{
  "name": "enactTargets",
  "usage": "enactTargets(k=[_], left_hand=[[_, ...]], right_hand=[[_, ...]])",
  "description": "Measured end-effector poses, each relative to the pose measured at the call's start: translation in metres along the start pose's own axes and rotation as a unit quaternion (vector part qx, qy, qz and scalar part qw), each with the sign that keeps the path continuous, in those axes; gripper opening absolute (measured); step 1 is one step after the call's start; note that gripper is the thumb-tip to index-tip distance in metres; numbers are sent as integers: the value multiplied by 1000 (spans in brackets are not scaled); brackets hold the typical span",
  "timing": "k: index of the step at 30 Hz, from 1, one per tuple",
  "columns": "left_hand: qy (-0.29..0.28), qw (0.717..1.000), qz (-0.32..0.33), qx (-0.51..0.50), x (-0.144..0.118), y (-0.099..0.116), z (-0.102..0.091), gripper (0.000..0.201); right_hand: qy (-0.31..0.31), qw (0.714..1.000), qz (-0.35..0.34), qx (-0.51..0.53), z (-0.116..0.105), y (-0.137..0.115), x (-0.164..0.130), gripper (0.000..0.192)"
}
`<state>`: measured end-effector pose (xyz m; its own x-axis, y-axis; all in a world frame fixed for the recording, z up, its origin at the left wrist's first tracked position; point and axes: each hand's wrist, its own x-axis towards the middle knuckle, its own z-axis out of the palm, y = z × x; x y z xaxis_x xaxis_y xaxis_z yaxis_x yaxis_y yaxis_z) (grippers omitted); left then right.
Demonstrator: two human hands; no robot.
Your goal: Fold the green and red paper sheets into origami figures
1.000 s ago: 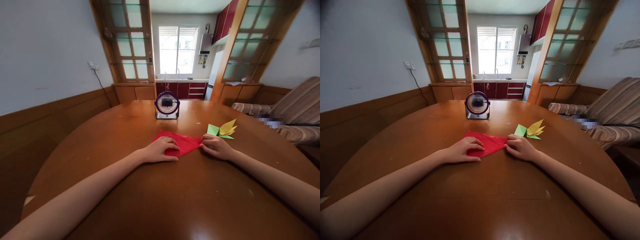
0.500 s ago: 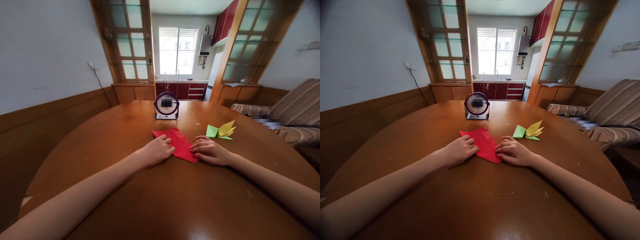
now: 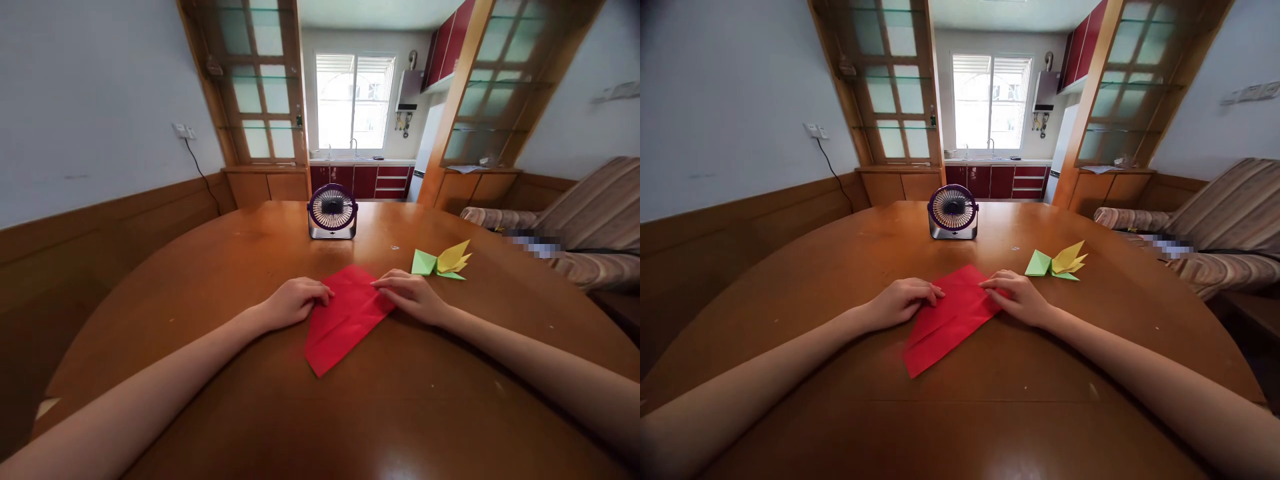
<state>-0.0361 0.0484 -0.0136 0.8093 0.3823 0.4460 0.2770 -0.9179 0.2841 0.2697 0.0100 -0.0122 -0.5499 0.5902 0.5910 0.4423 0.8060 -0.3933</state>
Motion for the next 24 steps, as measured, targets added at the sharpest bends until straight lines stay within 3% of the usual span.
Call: enactTargets(k=[5, 7, 10, 16, 19, 24], left_hand=[[-19, 997, -72, 20, 6, 14, 0, 12], [-37, 995, -86, 37, 7, 19, 1, 22], [-67, 993, -84, 49, 8, 23, 1, 34], [-113, 992, -60, -1, 4, 16, -6, 31], [-112, 993, -34, -12, 2, 11, -9, 29], [-91, 996, -22, 6, 1, 11, -6, 28]], right_hand=[[26, 997, 65, -23, 6, 15, 15, 25], [19, 997, 66, -35, 8, 22, 25, 24], [2, 997, 61, -51, 12, 33, 40, 23], [-51, 995, 41, -70, 16, 44, 51, 26], [-87, 991, 43, -87, 13, 43, 49, 26], [-115, 983, 111, -90, 6, 40, 51, 32]])
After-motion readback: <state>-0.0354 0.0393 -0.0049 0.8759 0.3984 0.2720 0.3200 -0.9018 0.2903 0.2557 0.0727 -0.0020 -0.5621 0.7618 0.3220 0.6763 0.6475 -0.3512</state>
